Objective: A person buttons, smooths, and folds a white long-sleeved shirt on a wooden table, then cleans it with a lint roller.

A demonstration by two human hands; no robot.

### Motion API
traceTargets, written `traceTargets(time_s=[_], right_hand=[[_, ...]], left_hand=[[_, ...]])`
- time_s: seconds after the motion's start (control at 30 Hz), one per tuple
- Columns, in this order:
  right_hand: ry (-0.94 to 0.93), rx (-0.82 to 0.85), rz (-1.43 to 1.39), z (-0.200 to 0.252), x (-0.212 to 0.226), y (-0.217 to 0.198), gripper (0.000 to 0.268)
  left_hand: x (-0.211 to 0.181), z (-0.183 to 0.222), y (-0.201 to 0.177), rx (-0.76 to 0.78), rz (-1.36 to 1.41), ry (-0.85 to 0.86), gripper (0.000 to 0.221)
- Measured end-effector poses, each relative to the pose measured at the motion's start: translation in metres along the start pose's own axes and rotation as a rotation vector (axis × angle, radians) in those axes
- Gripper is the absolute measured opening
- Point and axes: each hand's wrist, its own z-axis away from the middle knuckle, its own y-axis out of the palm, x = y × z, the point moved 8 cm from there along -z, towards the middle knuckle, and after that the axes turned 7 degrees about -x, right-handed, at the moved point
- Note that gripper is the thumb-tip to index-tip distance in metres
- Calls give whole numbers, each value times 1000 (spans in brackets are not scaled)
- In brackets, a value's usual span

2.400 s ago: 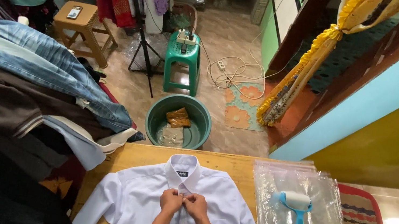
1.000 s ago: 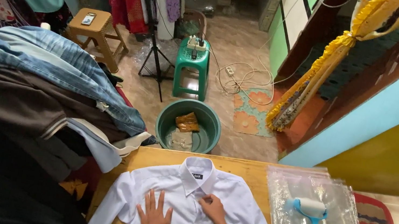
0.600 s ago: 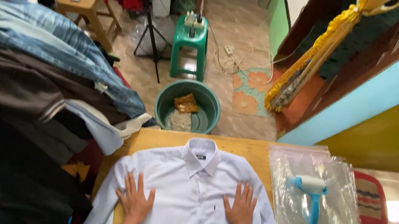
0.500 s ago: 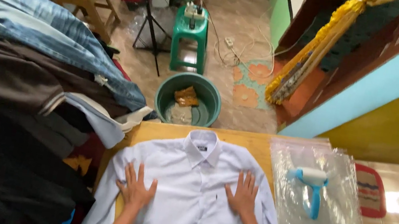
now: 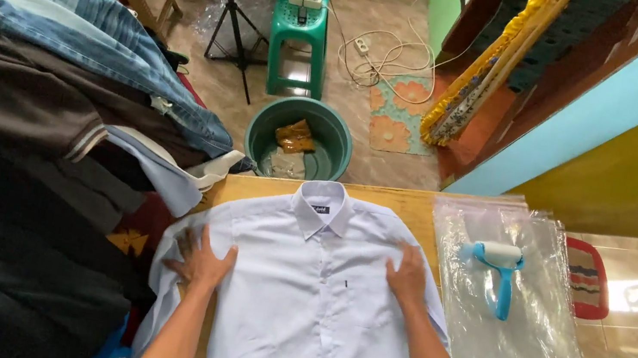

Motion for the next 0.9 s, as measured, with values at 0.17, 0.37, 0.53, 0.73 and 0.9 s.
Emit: traceTargets(time_s=[0.17,0.37,0.53,0.73,0.9], right_hand=[[-171,-126,-36,28,-26,-2,51],[-294,-5,208,105,32,-47,66],[-149,177,156,128,10,-46,70],[-139,111,19,99,-18,-28,56],[-6,169,71,100,-12,-69,66]], left_hand=[[-31,55,-12,-301,-42,235,88],[-64,169,25,-148,-15,381,78],[-61,185,41,-121,-40,384,76],[-61,170,54,66,-103,319,81],[-67,214,25,-72,-7,239,78]])
